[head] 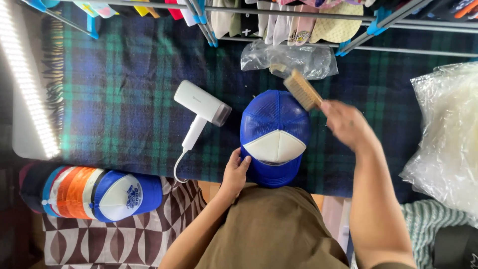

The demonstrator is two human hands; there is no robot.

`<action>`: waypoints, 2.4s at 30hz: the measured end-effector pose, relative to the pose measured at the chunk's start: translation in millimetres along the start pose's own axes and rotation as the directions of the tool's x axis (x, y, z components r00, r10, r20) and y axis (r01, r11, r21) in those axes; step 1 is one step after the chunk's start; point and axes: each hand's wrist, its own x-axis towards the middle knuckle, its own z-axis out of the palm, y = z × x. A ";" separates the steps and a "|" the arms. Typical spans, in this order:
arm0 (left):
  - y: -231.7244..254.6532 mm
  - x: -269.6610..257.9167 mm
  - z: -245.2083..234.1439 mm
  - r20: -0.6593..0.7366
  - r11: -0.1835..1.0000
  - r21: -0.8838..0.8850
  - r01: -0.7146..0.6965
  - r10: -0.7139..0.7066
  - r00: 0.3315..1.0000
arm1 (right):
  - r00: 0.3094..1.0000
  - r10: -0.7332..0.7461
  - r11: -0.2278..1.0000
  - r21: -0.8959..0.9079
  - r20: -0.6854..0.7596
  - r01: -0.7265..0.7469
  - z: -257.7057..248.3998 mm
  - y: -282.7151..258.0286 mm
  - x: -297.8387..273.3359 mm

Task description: The person is cleaning a blue and white mesh cap by brushing it thoroughly with a wooden brush.

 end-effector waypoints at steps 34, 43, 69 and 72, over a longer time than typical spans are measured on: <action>-42.1 30.9 -6.7 -0.009 0.996 -0.045 -0.075 0.074 0.997 | 0.900 0.270 0.906 0.406 -0.341 -0.118 115.9 56.3 -120.4; -35.5 22.6 -5.9 -0.039 0.999 -0.023 -0.041 0.040 0.998 | 0.866 0.265 0.951 0.261 -0.424 -0.163 77.0 31.5 -107.8; -58.9 50.4 -17.3 0.007 0.992 0.008 -0.128 0.128 0.992 | 0.893 0.131 0.982 0.179 -0.432 -0.058 86.2 42.0 -118.3; -61.6 45.0 -14.2 0.004 0.997 0.000 -0.081 0.081 0.997 | 0.804 -0.442 0.875 -0.387 -0.398 0.290 76.9 22.6 -96.4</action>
